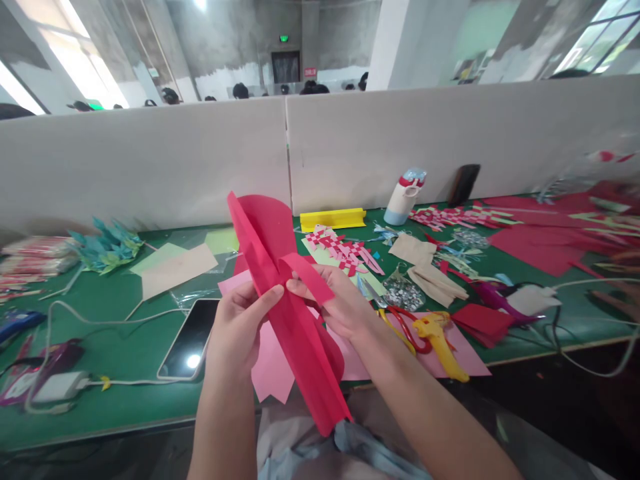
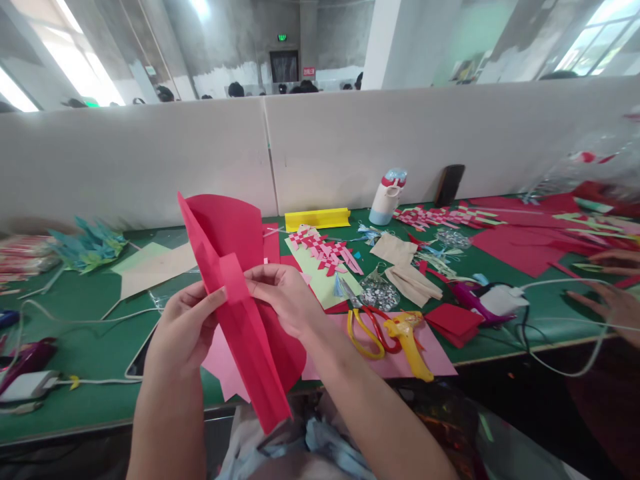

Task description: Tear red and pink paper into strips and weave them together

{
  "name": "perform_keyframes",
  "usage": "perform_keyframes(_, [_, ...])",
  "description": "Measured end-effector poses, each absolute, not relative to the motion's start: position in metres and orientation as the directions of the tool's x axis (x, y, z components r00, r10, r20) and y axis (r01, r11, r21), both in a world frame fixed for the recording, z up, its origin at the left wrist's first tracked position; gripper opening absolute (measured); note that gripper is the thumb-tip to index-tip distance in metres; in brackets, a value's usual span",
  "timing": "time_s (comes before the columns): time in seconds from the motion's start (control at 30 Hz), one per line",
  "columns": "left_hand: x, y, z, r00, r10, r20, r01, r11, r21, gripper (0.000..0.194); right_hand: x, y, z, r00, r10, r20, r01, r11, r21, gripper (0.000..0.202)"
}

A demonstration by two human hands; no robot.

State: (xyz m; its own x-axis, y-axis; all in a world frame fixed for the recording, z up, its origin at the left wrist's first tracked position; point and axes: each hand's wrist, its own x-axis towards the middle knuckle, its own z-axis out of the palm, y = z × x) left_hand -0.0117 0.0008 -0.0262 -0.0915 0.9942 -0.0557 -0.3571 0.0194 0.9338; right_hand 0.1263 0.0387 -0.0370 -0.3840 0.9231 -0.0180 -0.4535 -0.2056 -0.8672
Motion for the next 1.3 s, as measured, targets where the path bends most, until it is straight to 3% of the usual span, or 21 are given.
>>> perform_keyframes(0.17, [-0.0115,-0.0005,-0.0264,-0.105,0.993,-0.06,-0.362,0.018,0.932,0.023,0.1271,0.0365,-0.0343,-0.391,0.92,-0.032,-0.482,-0.235,-0.844,0.025])
perform_keyframes(0.47, [-0.0114,0.0,-0.0272,-0.156,0.987,-0.045,-0.308,-0.005,0.951,0.025,0.1295,0.0374,-0.0346,-0.349,0.937,0.024,-0.395,-0.124,-0.91,0.021])
perform_keyframes(0.73, [-0.0099,-0.002,-0.0266,-0.152,0.985,-0.076,-0.368,0.015,0.93,0.024,0.124,0.038,-0.0395,-0.372,0.928,0.003,-0.517,-0.204,-0.831,0.024])
perform_keyframes(1.0, [-0.0135,-0.0003,-0.0263,-0.144,0.986,-0.082,-0.34,0.028,0.94,0.025,0.1299,0.0383,-0.036,-0.356,0.935,-0.005,-0.377,-0.148,-0.914,0.028])
perform_keyframes(1.13, [-0.0148,0.0002,-0.0265,-0.097,0.993,-0.065,-0.296,0.034,0.954,0.03,0.1301,0.0385,-0.0343,-0.328,0.945,-0.02,-0.386,-0.154,-0.91,0.028])
perform_keyframes(1.3, [-0.0127,0.0008,-0.0246,-0.122,0.991,-0.052,-0.294,0.014,0.956,0.024,0.1288,0.0389,-0.0346,-0.332,0.94,-0.073,-0.425,-0.218,-0.879,0.03])
